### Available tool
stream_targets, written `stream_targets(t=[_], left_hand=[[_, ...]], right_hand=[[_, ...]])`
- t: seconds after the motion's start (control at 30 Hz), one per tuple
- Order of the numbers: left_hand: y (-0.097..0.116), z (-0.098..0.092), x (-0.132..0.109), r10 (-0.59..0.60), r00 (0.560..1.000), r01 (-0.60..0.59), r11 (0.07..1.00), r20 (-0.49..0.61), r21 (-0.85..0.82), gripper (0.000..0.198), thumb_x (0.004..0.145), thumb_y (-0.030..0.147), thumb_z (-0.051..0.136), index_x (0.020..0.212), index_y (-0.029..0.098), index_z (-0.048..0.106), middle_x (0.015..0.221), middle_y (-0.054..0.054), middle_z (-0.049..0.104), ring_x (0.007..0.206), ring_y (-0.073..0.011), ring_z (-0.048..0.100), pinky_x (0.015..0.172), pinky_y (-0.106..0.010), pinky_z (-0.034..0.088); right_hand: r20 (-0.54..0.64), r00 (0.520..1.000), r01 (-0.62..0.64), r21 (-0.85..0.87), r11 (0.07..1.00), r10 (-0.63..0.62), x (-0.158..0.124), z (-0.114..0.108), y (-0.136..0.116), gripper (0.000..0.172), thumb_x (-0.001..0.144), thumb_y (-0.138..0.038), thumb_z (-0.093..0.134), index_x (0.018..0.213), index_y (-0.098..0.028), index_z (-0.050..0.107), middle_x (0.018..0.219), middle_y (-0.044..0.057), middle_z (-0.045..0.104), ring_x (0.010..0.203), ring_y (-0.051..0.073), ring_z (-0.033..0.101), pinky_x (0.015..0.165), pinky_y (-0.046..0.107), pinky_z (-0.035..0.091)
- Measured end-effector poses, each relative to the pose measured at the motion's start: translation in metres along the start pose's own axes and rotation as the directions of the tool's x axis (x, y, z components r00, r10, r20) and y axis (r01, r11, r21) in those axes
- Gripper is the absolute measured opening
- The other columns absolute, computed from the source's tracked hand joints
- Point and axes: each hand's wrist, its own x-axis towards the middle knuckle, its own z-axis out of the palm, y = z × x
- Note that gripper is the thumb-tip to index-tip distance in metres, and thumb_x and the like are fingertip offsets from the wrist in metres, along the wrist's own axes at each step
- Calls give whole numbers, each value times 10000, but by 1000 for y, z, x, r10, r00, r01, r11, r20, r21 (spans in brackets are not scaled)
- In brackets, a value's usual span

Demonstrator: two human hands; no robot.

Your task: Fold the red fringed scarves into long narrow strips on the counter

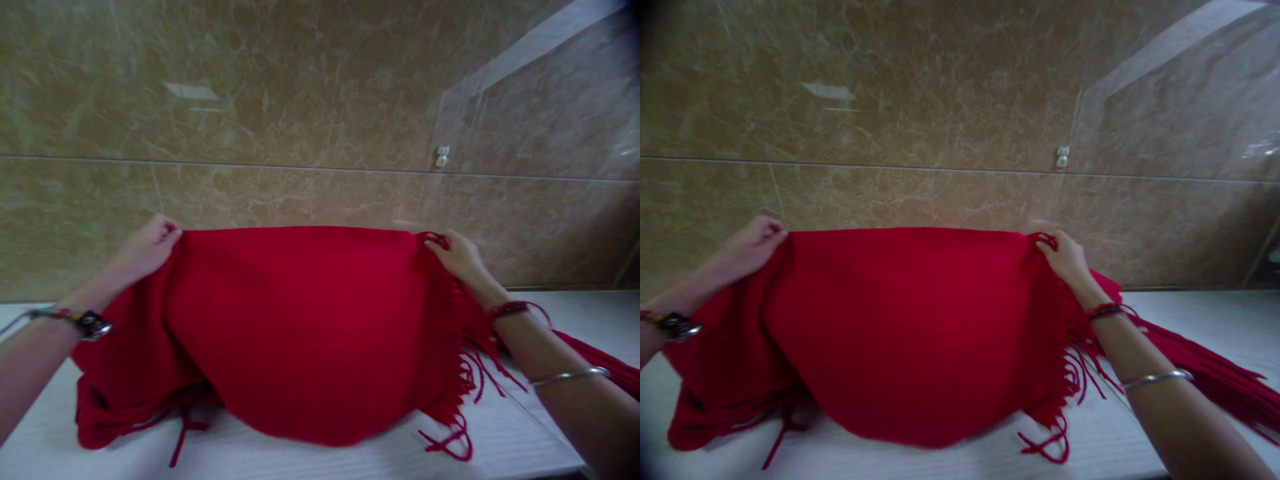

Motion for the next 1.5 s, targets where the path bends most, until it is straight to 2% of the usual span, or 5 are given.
stream_targets(t=[0.3, 0.6, 0.87, 1.03, 1.5], left_hand=[[-117, 134, -33, -43, 828, -88, 975, 560, 205, 110, 747, 254, 444, 659, 205, 487, 526, 21, 517, 492, -145, 489, 514, -222, 318], [-153, 159, -43, -20, 764, -133, 973, 645, 188, 113, 767, 285, 504, 730, 187, 546, 542, 47, 534, 510, -116, 469, 531, -178, 307], [-82, 172, -29, 47, 670, -78, 997, 741, 7, 296, 696, 413, 540, 821, 168, 650, 868, -58, 659, 800, -180, 582, 767, -234, 409], [-3, 199, -84, -83, 372, -186, 969, 924, 162, 700, 773, 621, 302, 1333, 202, 335, 1421, -99, 245, 1291, -250, 239, 1012, -381, 236], [7, 207, -118, -205, 380, -220, 927, 902, 304, 814, 710, 736, 255, 1382, 298, 116, 1456, -66, -25, 1307, -346, -54, 964, -630, 43]], right_hand=[[539, 841, 369, -495, 787, -55, -48, 144, 27, 211, 880, -161, 340, 1001, -142, 512, 881, 122, 638, 791, 209, 617, 587, 266, 403], [531, 836, 444, -505, 740, -140, -70, 183, 40, 313, 852, -115, 313, 1082, -147, 522, 1142, 162, 510, 1057, 273, 453, 804, 364, 381], [698, 686, 412, -141, 900, -204, -101, 185, 24, 457, 878, -362, 347, 1260, -121, 422, 1315, 143, 415, 1204, 243, 359, 969, 368, 309], [789, 605, 377, -159, 912, -113, -116, 177, 26, 497, 903, -398, 239, 1334, -168, 331, 1406, 112, 287, 1277, 254, 254, 998, 477, 249], [755, 644, 448, -243, 860, -122, -123, 162, 36, 481, 904, -383, 247, 1339, -194, 324, 1394, 115, 303, 1267, 277, 276, 961, 497, 306]])
